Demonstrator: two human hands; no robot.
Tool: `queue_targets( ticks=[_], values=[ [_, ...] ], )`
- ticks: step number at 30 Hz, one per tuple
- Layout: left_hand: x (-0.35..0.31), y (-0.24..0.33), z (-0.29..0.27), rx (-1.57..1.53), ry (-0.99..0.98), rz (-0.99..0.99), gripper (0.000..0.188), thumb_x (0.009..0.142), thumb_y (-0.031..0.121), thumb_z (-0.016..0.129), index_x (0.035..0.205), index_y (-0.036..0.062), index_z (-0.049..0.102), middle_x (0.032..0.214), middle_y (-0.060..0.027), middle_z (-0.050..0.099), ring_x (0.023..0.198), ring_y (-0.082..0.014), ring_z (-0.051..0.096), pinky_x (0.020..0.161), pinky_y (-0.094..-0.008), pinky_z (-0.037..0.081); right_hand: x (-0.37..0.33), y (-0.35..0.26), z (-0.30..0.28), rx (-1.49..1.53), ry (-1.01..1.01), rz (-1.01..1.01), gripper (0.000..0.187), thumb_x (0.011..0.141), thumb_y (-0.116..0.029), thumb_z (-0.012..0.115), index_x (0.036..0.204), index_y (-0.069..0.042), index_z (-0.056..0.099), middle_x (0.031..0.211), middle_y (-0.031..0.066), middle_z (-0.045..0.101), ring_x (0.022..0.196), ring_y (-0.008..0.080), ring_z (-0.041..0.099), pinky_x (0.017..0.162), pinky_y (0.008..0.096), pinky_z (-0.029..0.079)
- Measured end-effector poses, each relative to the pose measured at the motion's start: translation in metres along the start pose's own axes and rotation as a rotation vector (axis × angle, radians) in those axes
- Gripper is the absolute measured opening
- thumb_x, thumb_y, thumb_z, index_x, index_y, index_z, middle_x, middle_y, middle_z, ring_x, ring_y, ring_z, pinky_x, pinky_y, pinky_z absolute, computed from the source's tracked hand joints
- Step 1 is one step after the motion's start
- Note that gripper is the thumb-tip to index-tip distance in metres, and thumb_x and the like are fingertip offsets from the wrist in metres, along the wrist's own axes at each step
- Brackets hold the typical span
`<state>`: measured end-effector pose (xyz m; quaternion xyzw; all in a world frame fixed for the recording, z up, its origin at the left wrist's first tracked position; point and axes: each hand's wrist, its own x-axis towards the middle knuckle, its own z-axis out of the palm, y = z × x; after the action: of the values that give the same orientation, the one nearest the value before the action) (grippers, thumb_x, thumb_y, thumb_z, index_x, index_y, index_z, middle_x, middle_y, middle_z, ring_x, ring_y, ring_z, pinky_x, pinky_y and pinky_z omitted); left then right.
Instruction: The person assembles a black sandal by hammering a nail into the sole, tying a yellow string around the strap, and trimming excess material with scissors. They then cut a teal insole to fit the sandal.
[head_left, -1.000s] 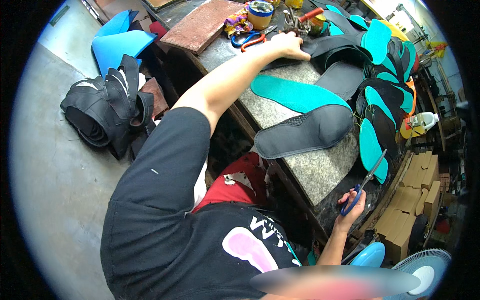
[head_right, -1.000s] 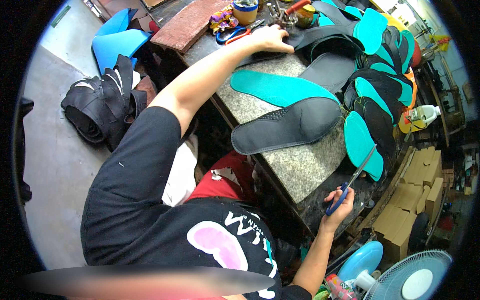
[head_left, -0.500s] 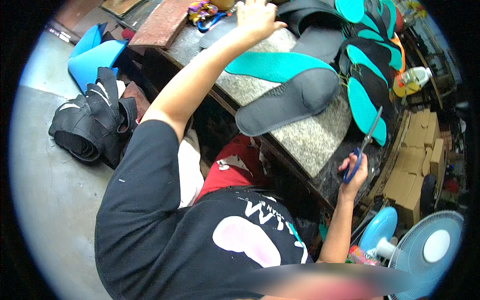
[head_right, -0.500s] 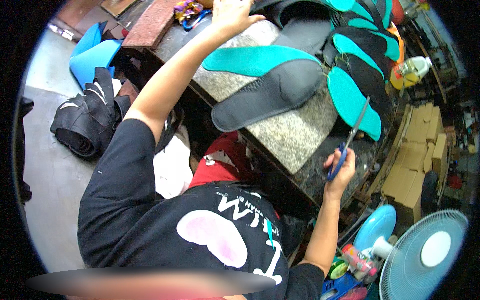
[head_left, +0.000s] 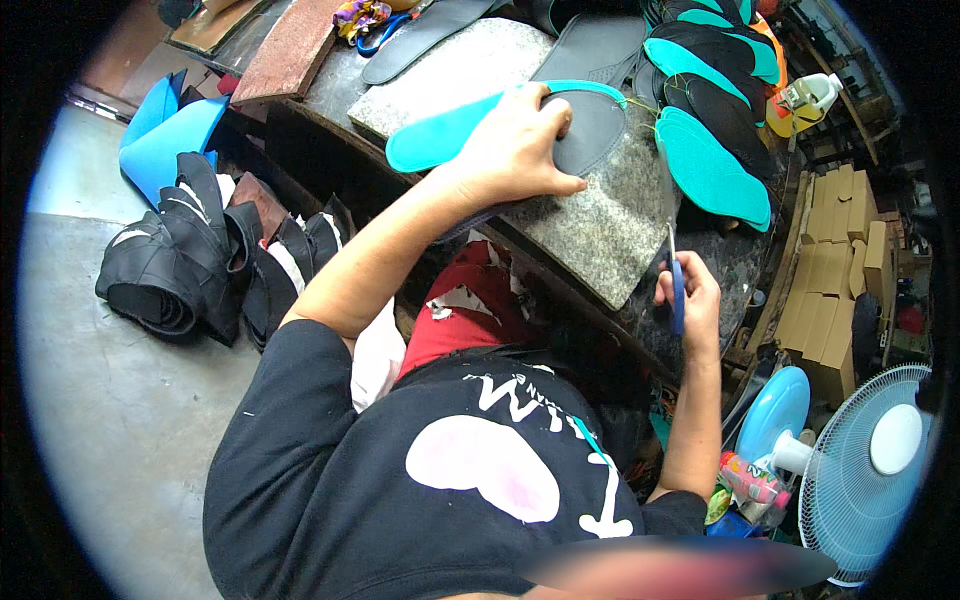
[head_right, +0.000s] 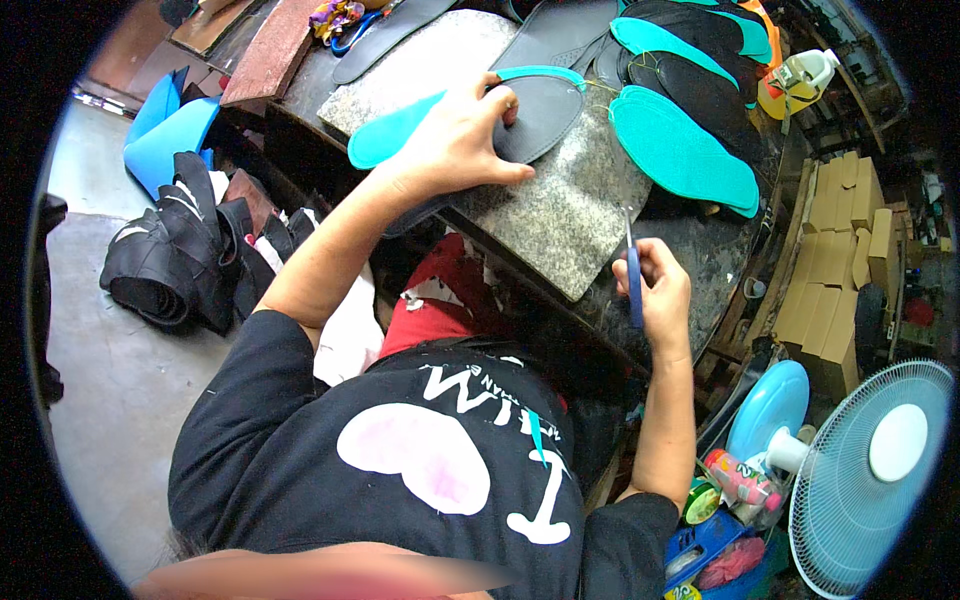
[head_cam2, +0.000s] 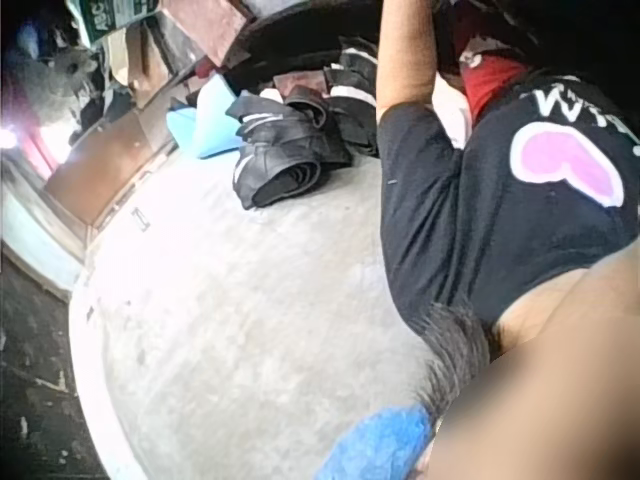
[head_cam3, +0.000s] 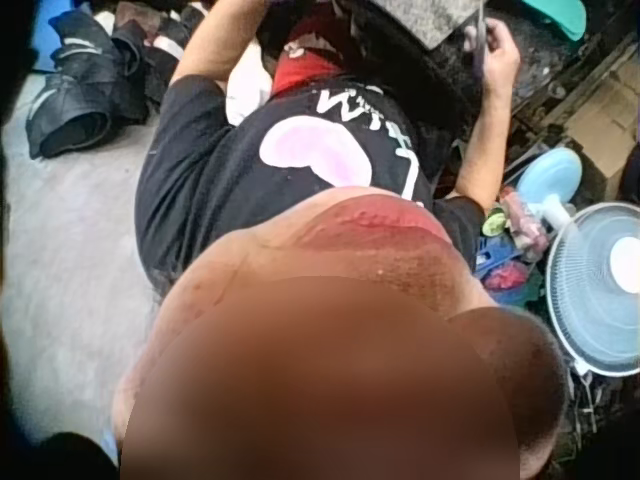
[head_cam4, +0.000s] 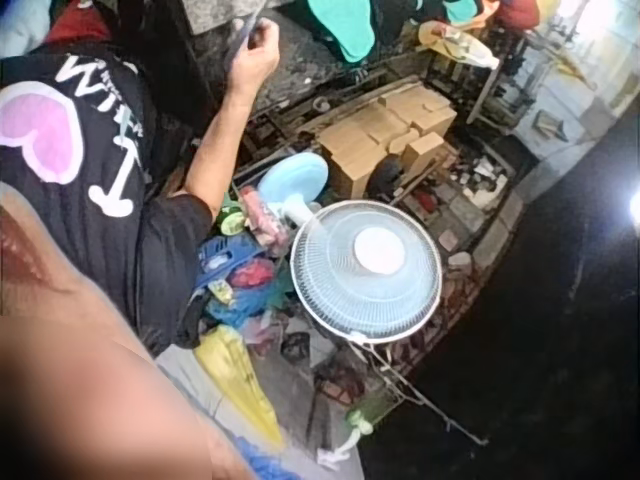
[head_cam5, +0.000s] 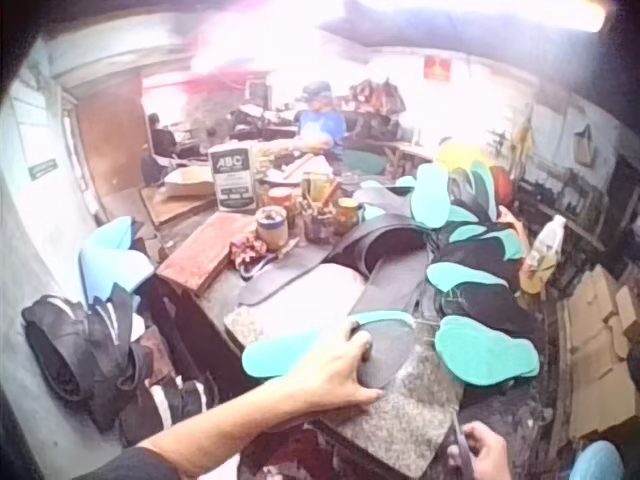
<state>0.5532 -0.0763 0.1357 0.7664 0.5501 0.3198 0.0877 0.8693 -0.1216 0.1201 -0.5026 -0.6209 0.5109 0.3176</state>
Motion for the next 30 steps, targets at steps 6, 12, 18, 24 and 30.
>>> queue_targets(
  ticks=[6,12,18,24,30],
  values=[
    [-0.006,-0.026,0.009,-0.302,0.029,-0.074,0.049,0.066,0.042,0.084,0.088,0.0045,0.062,0.130,-0.0253,0.048,0.122,-0.0412,0.047,0.102,-0.0450,0.041,0.025,-0.040,-0.005,0.211,-0.438,0.282,0.069,0.096,-0.068,0.034,0.103,-0.004,0.057,0.075,0.0096,0.068,0.064,0.0144,0.065,0.051,0.0185,0.042],
    [-0.008,-0.024,0.013,-0.173,0.012,-0.049,0.051,0.063,0.039,0.084,0.089,0.0047,0.057,0.135,-0.0310,0.046,0.125,-0.0457,0.046,0.104,-0.0495,0.039,0.032,-0.040,-0.001,0.357,-0.434,0.292,0.062,0.096,-0.065,0.040,0.102,-0.006,0.058,0.075,0.0093,0.070,0.065,0.0153,0.067,0.050,0.0205,0.045],
    [-0.010,-0.015,0.006,-0.201,0.012,-0.067,0.050,0.060,0.027,0.085,0.094,0.0034,0.057,0.135,-0.0290,0.047,0.127,-0.0440,0.045,0.106,-0.0474,0.037,0.024,-0.046,0.003,0.327,-0.383,0.323,0.061,0.096,-0.064,0.043,0.097,-0.005,0.058,0.071,0.0092,0.068,0.061,0.0160,0.067,0.046,0.0210,0.045],
    [-0.011,-0.014,0.008,-0.243,0.071,-0.032,0.046,0.062,0.019,0.084,0.094,0.0025,0.055,0.129,-0.0271,0.051,0.127,-0.0417,0.046,0.105,-0.0451,0.037,0.026,-0.044,0.007,0.290,-0.403,0.372,0.063,0.095,-0.066,0.041,0.096,-0.006,0.059,0.070,0.0085,0.069,0.060,0.0148,0.067,0.046,0.0207,0.045],
    [-0.008,-0.010,0.004,-0.283,0.040,-0.079,0.042,0.063,0.018,0.080,0.094,0.0025,0.055,0.122,-0.0229,0.053,0.125,-0.0406,0.048,0.103,-0.0444,0.039,0.027,-0.048,0.013,0.324,-0.415,0.377,0.060,0.097,-0.063,0.040,0.096,-0.006,0.058,0.070,0.0091,0.069,0.060,0.0157,0.068,0.046,0.0199,0.046]
  ],
)
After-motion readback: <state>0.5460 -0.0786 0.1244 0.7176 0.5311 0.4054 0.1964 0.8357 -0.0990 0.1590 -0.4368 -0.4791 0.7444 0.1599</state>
